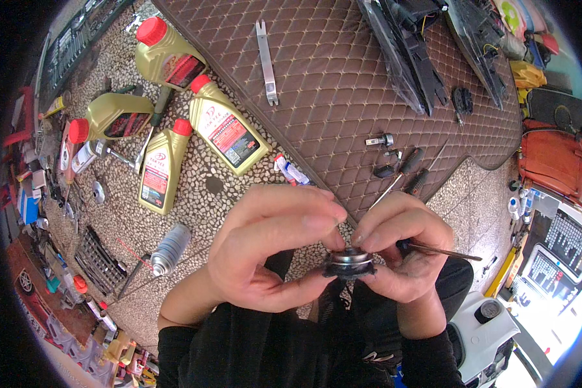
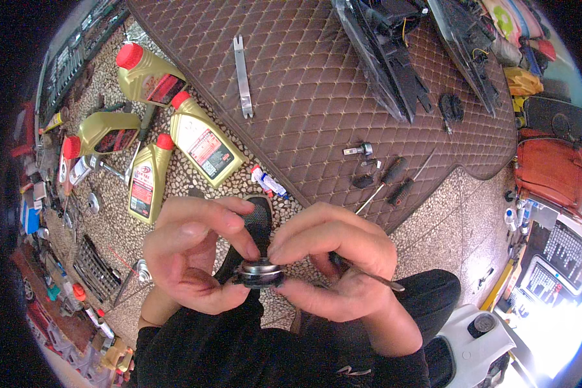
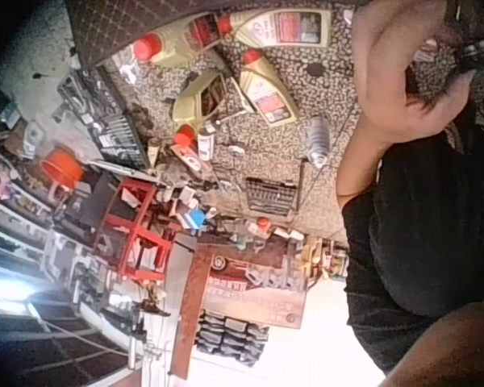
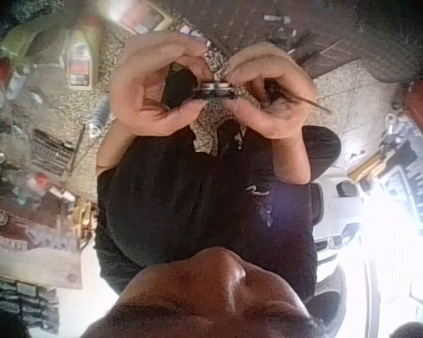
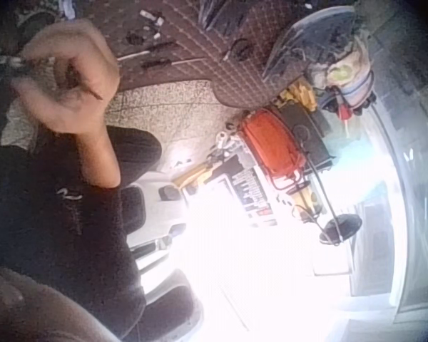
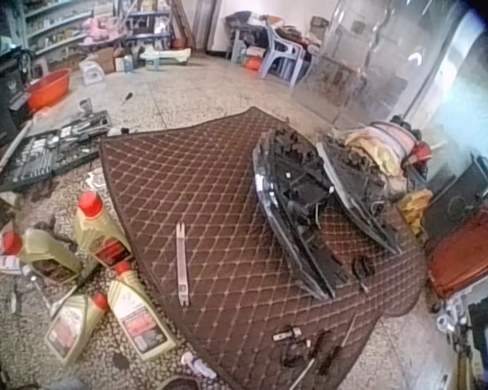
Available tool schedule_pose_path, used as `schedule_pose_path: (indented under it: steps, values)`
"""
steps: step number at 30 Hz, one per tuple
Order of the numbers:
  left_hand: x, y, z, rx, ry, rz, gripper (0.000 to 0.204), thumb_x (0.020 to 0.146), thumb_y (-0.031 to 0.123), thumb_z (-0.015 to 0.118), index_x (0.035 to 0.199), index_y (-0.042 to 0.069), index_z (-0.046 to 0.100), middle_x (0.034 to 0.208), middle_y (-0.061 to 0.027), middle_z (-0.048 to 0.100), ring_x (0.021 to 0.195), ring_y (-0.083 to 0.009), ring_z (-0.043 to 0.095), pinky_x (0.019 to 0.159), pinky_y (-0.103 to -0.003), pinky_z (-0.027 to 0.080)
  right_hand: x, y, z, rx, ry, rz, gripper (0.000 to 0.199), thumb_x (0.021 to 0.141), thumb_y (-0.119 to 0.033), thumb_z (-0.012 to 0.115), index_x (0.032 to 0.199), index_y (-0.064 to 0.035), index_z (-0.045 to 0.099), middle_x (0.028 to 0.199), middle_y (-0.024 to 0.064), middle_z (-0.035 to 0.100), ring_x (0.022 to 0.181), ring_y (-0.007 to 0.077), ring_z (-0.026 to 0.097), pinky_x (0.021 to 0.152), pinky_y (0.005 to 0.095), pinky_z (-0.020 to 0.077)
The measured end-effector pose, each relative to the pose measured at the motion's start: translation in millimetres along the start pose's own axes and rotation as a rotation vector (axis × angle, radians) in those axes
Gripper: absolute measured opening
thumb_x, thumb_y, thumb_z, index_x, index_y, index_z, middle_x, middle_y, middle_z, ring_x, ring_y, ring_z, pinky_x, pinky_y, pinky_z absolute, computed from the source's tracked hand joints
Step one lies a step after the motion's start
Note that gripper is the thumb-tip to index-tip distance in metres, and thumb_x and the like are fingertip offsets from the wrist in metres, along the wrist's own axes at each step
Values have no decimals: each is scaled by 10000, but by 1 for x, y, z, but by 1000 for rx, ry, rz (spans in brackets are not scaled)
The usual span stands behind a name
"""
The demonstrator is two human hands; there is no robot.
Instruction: The person sits on the floor and assembles small mechanical components. They open a small red and white package, remove a black ring, and fit it onto a cylindrical metal part. They then use a thin metal tool to adjust the ring on the part.
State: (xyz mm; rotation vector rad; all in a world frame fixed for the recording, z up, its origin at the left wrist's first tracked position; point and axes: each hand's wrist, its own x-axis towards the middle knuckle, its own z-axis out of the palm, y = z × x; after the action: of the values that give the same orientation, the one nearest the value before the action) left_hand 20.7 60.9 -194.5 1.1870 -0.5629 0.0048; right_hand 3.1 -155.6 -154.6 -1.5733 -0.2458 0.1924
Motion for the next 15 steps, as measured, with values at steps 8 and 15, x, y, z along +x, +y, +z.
schedule_pose_path:
  steps: [8,15]
  values:
    - [5,2,-2,124,-42,-34,582,751,4,809,1293,-51,603,1096,-151,701,1011,-280,687,1040,-494,496,-3,13,3,119,61,39,313,696,-28,828,980,-38,696,1015,109,717,540,14,429,488,170,327]
    - [9,9,-8,162,-130,-153,519,761,12,807,1244,-56,631,1046,-127,723,956,-267,704,1011,-508,501,-5,15,6,162,55,102,304,711,-20,821,982,-34,686,1034,108,708,540,4,394,494,165,306]
